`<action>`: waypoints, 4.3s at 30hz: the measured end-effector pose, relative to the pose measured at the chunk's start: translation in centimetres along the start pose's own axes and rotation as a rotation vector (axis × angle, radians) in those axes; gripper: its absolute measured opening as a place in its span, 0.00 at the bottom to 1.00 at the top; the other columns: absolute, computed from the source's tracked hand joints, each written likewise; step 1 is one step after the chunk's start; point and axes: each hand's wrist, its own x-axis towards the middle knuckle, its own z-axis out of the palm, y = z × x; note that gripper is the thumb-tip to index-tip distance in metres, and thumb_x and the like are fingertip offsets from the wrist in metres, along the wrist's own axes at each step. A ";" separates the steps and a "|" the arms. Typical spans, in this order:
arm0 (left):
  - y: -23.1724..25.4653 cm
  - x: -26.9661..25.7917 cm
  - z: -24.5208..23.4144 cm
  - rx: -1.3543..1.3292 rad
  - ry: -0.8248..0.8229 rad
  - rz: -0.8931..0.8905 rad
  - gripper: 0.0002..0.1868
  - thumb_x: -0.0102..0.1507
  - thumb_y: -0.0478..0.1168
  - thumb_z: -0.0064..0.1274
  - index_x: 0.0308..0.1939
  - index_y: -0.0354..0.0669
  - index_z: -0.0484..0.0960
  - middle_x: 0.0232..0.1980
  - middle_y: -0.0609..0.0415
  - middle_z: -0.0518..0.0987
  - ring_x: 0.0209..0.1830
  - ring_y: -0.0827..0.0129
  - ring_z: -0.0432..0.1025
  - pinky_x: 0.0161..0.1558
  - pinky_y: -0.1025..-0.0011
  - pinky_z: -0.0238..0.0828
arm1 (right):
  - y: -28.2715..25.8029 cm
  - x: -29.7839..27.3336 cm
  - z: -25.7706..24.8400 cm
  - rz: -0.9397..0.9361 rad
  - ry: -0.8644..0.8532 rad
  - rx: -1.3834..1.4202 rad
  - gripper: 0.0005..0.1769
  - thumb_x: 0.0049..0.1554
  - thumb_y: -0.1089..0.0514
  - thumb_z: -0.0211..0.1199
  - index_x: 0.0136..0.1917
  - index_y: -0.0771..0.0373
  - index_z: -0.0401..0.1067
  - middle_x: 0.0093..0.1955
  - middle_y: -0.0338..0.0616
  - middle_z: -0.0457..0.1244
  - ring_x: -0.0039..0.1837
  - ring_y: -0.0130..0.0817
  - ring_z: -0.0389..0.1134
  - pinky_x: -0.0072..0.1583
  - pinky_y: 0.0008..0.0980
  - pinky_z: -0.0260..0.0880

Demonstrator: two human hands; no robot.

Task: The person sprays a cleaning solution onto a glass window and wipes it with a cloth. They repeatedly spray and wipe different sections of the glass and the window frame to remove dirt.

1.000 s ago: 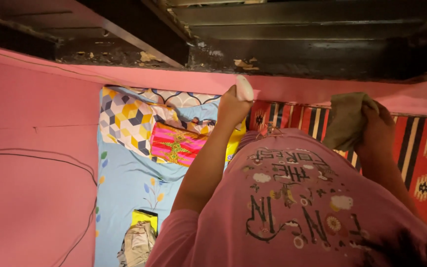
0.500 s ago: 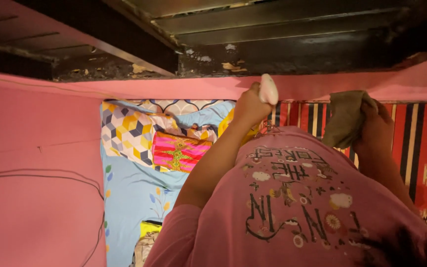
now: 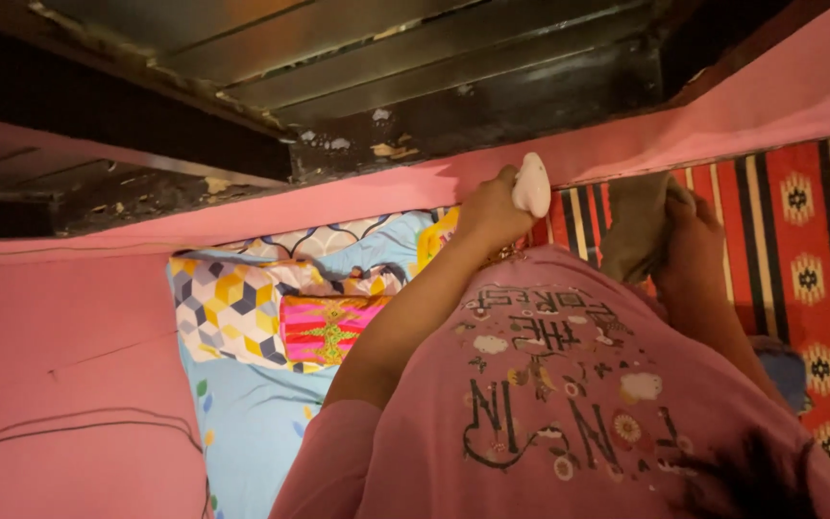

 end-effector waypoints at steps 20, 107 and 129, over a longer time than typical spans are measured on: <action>-2.0 1.2 -4.6 0.035 -0.052 0.047 0.36 0.56 0.47 0.54 0.70 0.47 0.73 0.58 0.40 0.85 0.64 0.37 0.77 0.66 0.40 0.72 | -5.0 3.9 12.1 0.402 -0.262 0.723 0.27 0.61 0.59 0.64 0.73 0.53 0.71 0.57 0.47 0.71 0.57 0.43 0.76 0.57 0.47 0.79; 1.2 4.0 -2.5 -0.102 -0.289 0.424 0.37 0.54 0.45 0.59 0.69 0.43 0.74 0.61 0.35 0.83 0.68 0.34 0.73 0.70 0.38 0.68 | -9.6 -0.7 5.9 0.240 -0.274 0.228 0.56 0.44 0.66 0.73 0.82 0.60 0.54 0.68 0.61 0.61 0.71 0.60 0.64 0.65 0.59 0.68; -21.0 -8.3 4.3 -0.542 0.864 0.076 0.26 0.50 0.40 0.67 0.53 0.44 0.80 0.35 0.44 0.83 0.41 0.52 0.82 0.50 0.59 0.79 | -0.8 18.6 9.9 -0.650 0.105 -0.600 0.26 0.68 0.63 0.55 0.79 0.58 0.62 0.67 0.64 0.62 0.67 0.71 0.66 0.65 0.64 0.67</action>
